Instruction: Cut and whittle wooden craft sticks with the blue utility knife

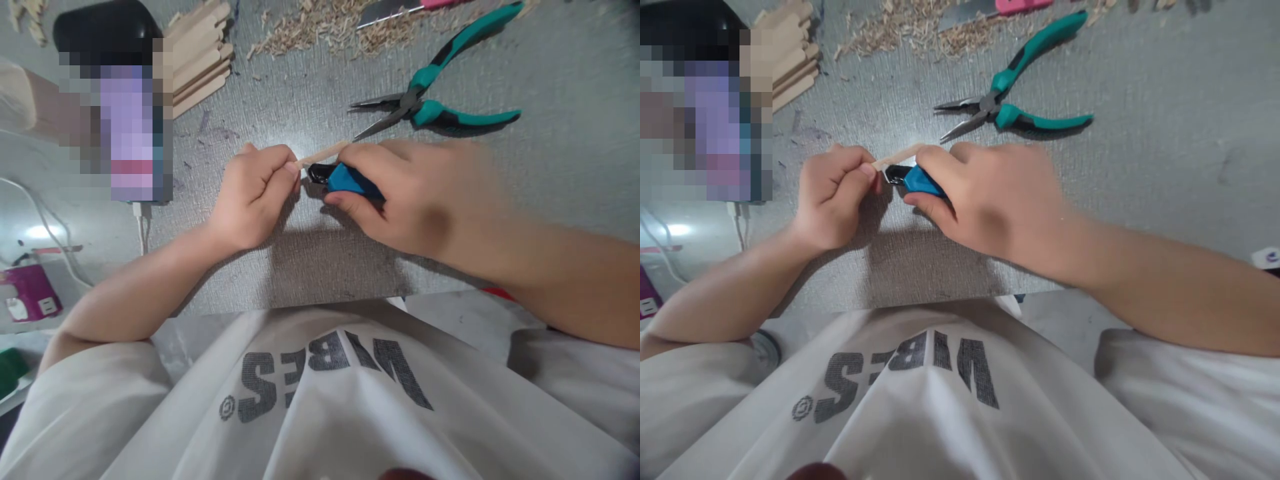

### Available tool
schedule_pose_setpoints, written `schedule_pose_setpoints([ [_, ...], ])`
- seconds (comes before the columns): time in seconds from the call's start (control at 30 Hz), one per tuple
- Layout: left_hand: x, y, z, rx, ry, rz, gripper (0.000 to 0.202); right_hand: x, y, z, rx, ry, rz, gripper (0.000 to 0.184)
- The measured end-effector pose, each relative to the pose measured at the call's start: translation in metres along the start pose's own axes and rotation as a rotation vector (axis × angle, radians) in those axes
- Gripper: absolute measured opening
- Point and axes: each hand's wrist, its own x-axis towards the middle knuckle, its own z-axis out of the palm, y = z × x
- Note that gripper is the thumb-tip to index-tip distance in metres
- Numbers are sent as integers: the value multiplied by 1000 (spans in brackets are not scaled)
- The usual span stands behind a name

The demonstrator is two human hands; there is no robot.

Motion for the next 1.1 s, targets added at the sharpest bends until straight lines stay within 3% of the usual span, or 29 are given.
schedule_pose_setpoints([
  [0.23, -2, 3, 1, -70, -20, -46, 51, 1, -1, 4, -44, 5, 25, 64],
  [0.4, -2, 14, 0, -204, -6, -125, 36, 2, 3, 11, 31, 80, 2, 63],
  [0.57, -3, 7, 3, -233, 17, -7, 37, 2, 2, 11, 53, 50, 8, 60],
  [0.63, -4, 7, 5, -243, 43, -25, 37, 2, 1, 9, 48, 37, 4, 59],
  [0.87, -9, 15, 5, 18, 45, -73, 34, -1, 2, 0, 38, 16, -12, 56],
  [1.1, -13, 11, 7, 234, 50, -50, 36, -1, 4, 0, -46, -15, -24, 61],
])
